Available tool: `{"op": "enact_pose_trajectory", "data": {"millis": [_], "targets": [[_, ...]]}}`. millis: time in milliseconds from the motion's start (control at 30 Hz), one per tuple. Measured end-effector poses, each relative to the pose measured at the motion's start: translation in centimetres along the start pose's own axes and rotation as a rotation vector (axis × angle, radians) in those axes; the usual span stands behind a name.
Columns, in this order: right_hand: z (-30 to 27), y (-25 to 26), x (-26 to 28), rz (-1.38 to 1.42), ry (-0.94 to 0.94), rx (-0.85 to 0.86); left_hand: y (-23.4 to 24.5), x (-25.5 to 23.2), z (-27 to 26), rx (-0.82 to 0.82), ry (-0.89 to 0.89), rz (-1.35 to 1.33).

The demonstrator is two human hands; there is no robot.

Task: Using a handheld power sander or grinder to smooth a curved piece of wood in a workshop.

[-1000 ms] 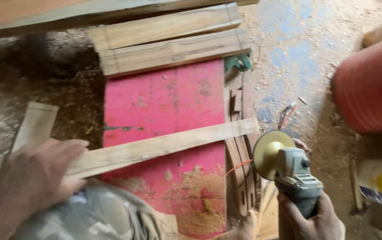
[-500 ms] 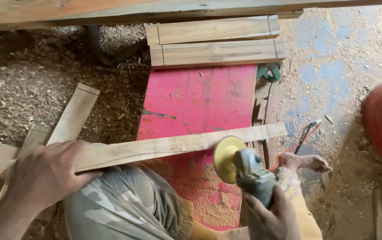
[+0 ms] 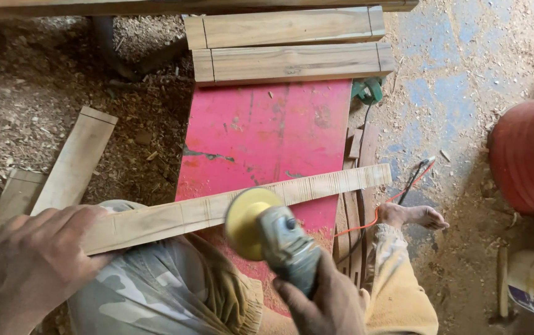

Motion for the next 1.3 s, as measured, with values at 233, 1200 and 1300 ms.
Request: {"op": "enact_pose_trajectory", "data": {"millis": [233,1200,1300], "targets": [[4.6,2.8,-5.1,0.266,-0.236,-0.086,-0.4,0.0,-0.2,-0.084,0.006,-0.042],[4.3,7.4,-10.6,0.255,-0.254,-0.203,1.7,-6.1,0.6,-0.222,-0.053,-0.241],[4.1,6.4,-9.7,0.324,-0.194,-0.180,2.4,-7.1,1.0,-0.334,-0.110,-0.328]]}}
Point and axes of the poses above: each hand's wrist, its own z-axis towards the middle knuckle, its own y-axis out of the back of the hand, x = y × z, the point moved 7 cm from there along z, towards the middle knuckle, and after that the axes turned 13 degrees about -x, right-handed, at the moved point
